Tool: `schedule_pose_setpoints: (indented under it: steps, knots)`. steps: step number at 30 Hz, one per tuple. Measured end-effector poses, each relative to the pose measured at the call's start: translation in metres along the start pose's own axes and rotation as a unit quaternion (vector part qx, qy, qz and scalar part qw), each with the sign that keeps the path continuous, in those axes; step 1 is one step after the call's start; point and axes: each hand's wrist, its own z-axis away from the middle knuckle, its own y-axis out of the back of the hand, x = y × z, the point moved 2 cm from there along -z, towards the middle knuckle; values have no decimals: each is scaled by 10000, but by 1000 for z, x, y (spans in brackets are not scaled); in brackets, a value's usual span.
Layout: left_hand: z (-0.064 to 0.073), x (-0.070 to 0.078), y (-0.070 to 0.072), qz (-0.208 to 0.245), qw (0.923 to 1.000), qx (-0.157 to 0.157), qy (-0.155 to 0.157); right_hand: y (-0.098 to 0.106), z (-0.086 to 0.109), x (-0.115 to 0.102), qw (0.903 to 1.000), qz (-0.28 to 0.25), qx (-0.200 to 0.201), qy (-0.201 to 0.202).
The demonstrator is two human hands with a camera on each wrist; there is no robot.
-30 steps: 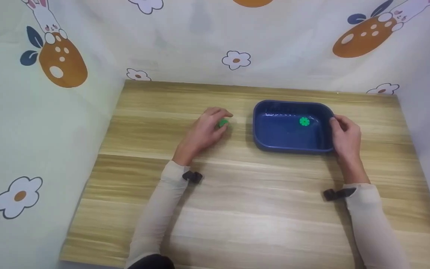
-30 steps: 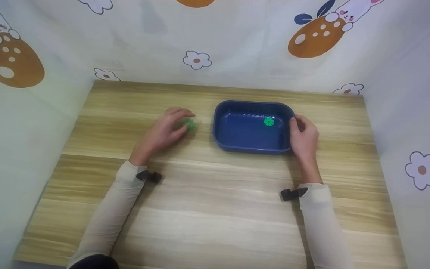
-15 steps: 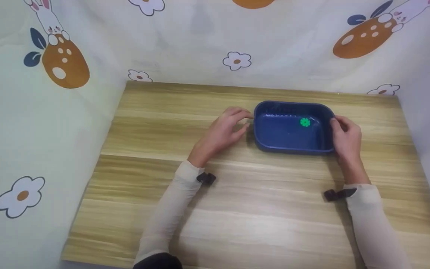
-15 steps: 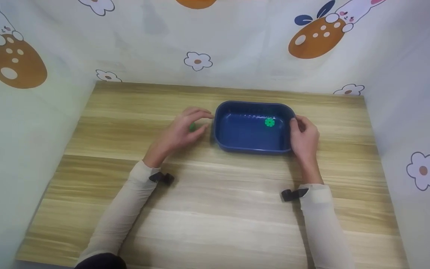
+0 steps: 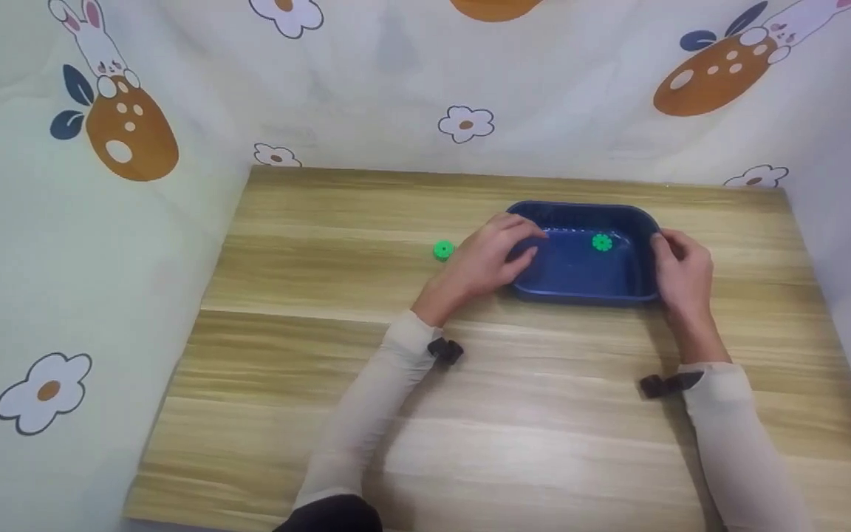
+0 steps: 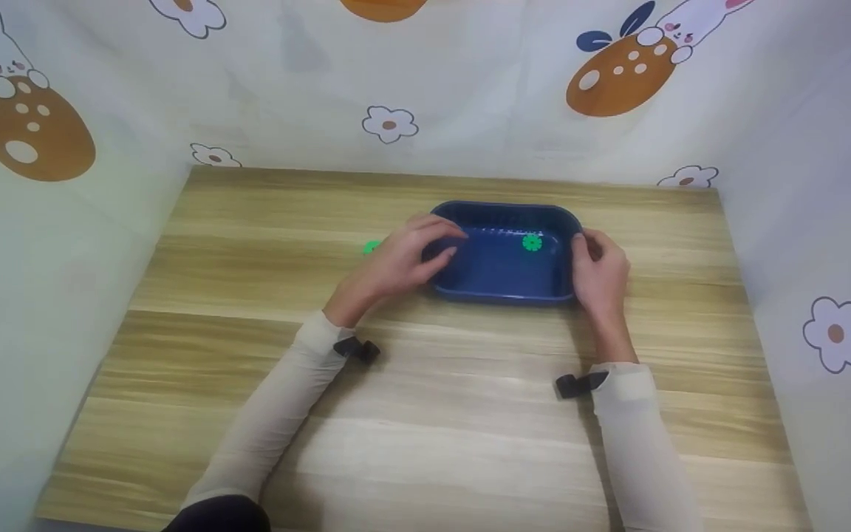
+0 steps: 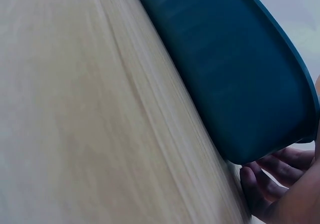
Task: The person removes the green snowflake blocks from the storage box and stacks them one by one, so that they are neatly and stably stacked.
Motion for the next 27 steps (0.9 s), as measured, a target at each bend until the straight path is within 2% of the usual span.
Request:
schedule_pose_setpoints:
  steps: [10,14,18,21,27]
  knots:
    - [-33,18,-23,-374,9983,-409,-158,-1,1,0,9995,284,20,139]
    - [-45,25,-34,-554,9955,-766,-52,-1,1,0,9992,353,1,161]
    - [-56,32,-46,-761,9895,-1226,126,-1,2,0,9995,299,-47,126]
    - [-65,35,-55,-877,9853,-1458,172,0,1,0,9996,247,-94,61]
    - [-80,40,-68,-1085,9825,-1515,50,0,-1,0,9998,205,-56,54]
